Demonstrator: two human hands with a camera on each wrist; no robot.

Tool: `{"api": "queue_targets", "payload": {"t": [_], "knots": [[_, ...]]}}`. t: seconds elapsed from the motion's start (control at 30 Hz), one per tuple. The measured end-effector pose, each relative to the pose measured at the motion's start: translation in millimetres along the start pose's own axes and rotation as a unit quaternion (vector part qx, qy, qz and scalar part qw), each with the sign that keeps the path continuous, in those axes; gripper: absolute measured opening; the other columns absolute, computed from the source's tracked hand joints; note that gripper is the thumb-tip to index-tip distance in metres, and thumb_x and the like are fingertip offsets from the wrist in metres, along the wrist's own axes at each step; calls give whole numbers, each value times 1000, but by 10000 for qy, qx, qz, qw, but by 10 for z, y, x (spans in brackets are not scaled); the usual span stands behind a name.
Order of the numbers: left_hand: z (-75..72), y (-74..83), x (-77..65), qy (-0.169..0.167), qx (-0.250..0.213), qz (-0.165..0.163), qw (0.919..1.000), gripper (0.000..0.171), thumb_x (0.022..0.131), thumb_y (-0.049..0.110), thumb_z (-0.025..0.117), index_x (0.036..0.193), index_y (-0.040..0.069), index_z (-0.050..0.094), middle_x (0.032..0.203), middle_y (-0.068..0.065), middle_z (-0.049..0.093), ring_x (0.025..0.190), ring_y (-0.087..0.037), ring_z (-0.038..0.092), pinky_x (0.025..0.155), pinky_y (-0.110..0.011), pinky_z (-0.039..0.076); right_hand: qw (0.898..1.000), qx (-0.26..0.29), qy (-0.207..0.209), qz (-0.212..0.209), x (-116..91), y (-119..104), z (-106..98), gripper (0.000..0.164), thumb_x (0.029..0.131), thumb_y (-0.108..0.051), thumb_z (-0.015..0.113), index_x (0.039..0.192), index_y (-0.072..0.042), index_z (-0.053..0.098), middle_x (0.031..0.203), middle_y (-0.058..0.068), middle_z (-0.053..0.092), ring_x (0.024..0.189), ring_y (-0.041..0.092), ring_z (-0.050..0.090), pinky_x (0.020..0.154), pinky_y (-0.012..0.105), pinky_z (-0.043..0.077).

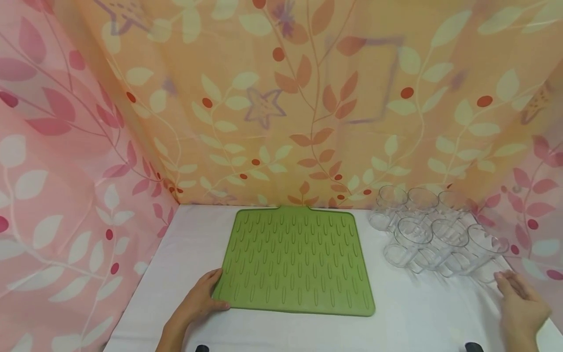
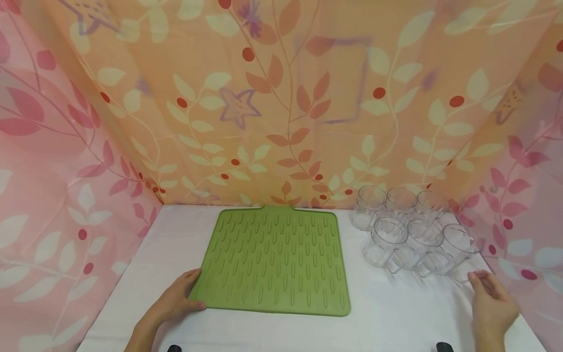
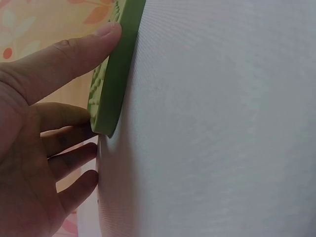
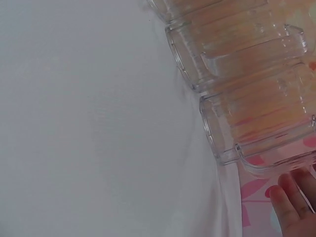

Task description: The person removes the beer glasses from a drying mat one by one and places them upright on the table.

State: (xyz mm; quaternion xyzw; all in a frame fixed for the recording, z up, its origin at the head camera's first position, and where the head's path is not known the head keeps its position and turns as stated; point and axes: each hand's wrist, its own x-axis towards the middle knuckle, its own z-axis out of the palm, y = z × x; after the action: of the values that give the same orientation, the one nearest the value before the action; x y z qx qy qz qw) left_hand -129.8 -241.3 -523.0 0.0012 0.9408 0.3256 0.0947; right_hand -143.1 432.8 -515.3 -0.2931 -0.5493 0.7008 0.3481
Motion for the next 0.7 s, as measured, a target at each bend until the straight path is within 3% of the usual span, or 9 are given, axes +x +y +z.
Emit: {"api": "queue_targets", "payload": {"t": [0.23, 0.47, 0.7], "knots": [[7, -8, 12, 26, 30, 26, 10000, 106, 59, 28, 92, 144, -6, 40, 147, -26, 43, 137, -47, 38, 110, -61, 35, 9989, -445, 61, -137, -14, -148, -16, 27, 84, -7, 74, 105, -24, 74, 74, -28, 69, 67, -14, 63, 66, -2, 46], [15, -23, 12, 52, 11, 95, 9999, 105, 58, 28, 92, 144, -6, 41, 146, -25, 44, 136, -47, 38, 110, -61, 35, 9998, 25, 51, -196, -27, -300, 3, 25, 81, -3, 76, 102, -18, 76, 77, -23, 72, 70, -11, 65, 57, -1, 43], [13, -30, 12, 66, 20, 131, 9999, 105, 58, 27, 92, 144, -6, 41, 146, -24, 44, 136, -46, 39, 110, -60, 36, 9944, -921, -274, -428, -26, -414, -12, 30, 89, -9, 69, 115, -23, 71, 84, -33, 67, 74, -17, 59, 64, -5, 43]]}}
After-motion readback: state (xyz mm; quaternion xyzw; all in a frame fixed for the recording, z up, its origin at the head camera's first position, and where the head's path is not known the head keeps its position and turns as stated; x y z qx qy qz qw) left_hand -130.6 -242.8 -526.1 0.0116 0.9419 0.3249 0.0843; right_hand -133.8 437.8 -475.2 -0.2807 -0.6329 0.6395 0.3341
